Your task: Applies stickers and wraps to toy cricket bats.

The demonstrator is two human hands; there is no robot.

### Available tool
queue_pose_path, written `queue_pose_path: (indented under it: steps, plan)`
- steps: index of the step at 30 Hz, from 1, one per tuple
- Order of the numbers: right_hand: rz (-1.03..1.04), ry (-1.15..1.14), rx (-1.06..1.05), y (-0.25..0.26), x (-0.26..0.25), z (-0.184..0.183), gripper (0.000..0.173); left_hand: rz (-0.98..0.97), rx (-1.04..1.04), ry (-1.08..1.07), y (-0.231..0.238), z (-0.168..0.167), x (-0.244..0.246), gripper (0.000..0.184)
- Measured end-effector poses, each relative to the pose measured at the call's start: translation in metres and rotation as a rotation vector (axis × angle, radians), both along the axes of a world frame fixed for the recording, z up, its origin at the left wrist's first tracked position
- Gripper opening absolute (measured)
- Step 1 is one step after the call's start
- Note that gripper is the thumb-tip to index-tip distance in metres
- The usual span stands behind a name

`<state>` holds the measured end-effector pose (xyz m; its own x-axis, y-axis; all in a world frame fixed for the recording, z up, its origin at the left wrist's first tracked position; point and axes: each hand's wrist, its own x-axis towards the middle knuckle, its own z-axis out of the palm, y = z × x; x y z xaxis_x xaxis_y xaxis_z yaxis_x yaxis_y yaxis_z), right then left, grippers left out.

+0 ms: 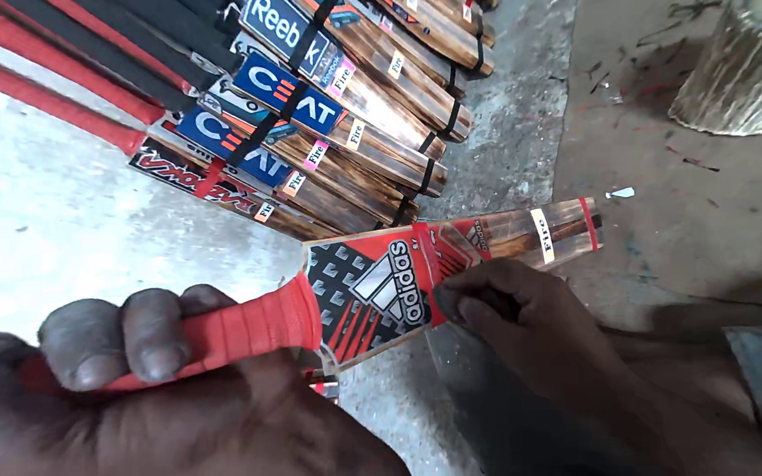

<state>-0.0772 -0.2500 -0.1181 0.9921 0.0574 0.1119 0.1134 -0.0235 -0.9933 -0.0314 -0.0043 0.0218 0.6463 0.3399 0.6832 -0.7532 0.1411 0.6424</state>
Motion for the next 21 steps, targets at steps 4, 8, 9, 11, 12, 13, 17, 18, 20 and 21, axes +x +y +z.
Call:
queue_pose_path:
  steps: [4, 8, 9, 11, 12, 13, 17, 18, 20, 21]
  plan:
    - [0.025, -0.085, -0.065, 0.008, -0.028, -0.016, 0.015, 0.101, 0.092, 0.022, 0.0, 0.001, 0.003, 0.037]
    - [0.005, -0.057, 0.083, -0.006, -0.039, -0.018, 0.016, 0.206, 0.192, -0.034, -0.008, -0.001, 0.01, 0.04]
    - [-0.022, -0.038, 0.128, -0.013, -0.036, -0.015, 0.018, 0.131, 0.182, -0.052, -0.006, -0.002, 0.014, 0.04]
    - [-0.062, -0.034, 0.182, -0.024, -0.029, -0.009, 0.02, -0.028, 0.116, -0.016, -0.008, 0.001, 0.02, 0.041]
    - [-0.08, -0.033, 0.193, -0.028, -0.024, -0.006, 0.021, -0.081, 0.082, -0.009, -0.012, 0.004, 0.025, 0.04]
    - [-0.103, -0.04, 0.178, -0.031, -0.021, -0.004, 0.022, -0.121, 0.041, -0.027, -0.014, 0.005, 0.028, 0.039]
    - [-0.198, -0.124, 0.075, -0.031, -0.009, 0.008, 0.02, -0.171, 0.023, -0.073, -0.021, 0.009, 0.029, 0.04]
    - [-0.202, -0.144, 0.048, -0.028, -0.007, 0.008, 0.02, -0.154, 0.019, -0.067, -0.024, 0.01, 0.029, 0.04]
    - [-0.172, -0.179, -0.03, -0.022, -0.009, 0.003, 0.019, -0.115, 0.003, -0.051, -0.03, 0.011, 0.028, 0.039]
    - [-0.138, -0.182, -0.067, -0.019, -0.015, -0.001, 0.018, -0.092, -0.003, -0.04, -0.033, 0.011, 0.028, 0.039]
